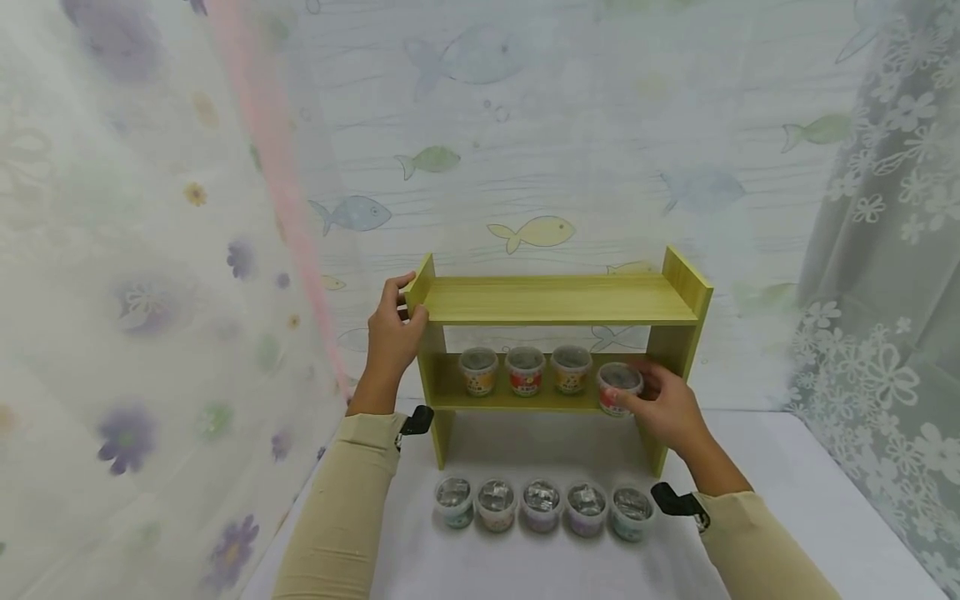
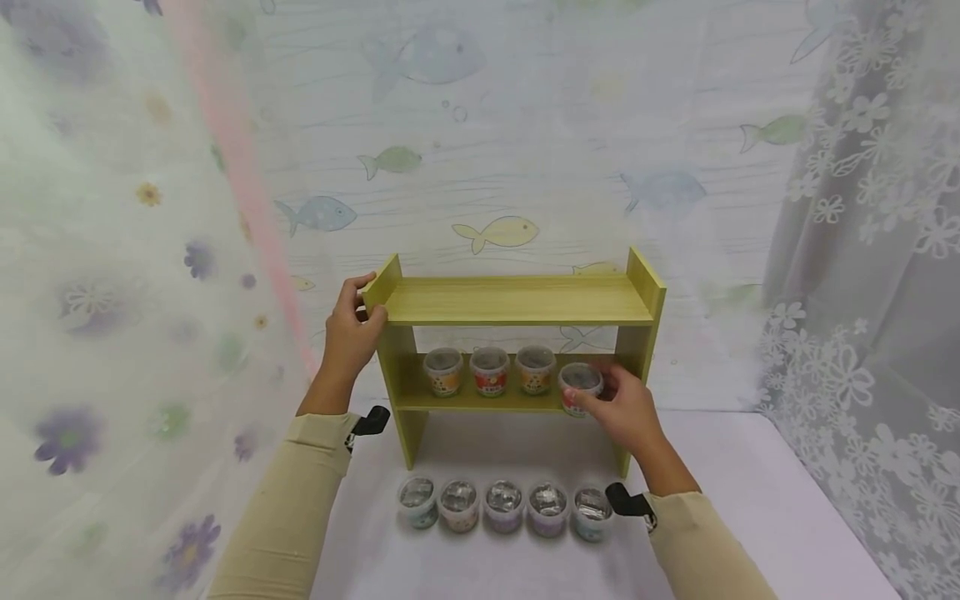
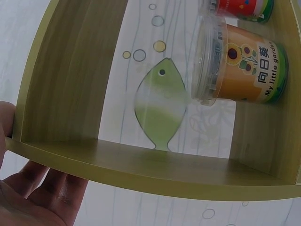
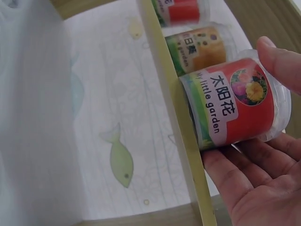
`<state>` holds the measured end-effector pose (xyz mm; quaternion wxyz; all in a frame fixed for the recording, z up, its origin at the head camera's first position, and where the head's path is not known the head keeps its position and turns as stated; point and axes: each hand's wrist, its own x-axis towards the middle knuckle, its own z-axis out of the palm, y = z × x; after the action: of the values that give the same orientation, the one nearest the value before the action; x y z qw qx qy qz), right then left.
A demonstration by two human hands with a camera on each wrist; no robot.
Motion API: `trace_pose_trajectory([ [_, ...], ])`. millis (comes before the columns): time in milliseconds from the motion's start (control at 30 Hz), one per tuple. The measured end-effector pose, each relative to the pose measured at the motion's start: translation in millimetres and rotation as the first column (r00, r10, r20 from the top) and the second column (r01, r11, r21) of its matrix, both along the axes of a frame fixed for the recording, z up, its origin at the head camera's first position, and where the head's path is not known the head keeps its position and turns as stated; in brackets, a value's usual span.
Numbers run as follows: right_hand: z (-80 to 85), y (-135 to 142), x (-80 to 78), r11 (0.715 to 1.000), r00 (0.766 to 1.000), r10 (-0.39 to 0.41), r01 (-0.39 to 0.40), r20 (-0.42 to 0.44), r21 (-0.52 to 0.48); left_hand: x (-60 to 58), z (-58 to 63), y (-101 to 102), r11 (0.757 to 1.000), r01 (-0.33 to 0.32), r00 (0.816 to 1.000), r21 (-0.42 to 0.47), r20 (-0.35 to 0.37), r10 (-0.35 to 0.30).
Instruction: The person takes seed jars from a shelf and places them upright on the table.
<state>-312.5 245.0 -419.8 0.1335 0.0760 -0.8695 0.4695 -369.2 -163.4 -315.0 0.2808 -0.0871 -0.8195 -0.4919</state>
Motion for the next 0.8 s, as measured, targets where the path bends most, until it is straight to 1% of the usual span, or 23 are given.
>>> trace_pose_trajectory([
  [167,-3.6,-1,-0.3,1.0,1.0,-0.004,0.004,0.006,-0.003,1.1,0.3,-1,1.0,-0.001,1.0,-0.003,0.004,0.002],
  [400,-3.8,-4,4.1,1.0,1.0,-0.006,0.006,0.025,-0.02,1.1,-0.3,1,1.0,0.002,1.0,0.001,0.001,-0.002],
  [600,-3.8,-10,7.2,1.0,1.0,0.001,-0.001,0.011,-0.028,-0.3,-1.0,1,1.0,0.001,1.0,0.001,-0.002,-0.001],
  [800,-4.5,-18,10.7,0.999,1.0,0.01,-0.01,0.013,-0.034,1.3,-0.3,1,1.0,-0.002,1.0,-0.005,-0.006,0.002],
])
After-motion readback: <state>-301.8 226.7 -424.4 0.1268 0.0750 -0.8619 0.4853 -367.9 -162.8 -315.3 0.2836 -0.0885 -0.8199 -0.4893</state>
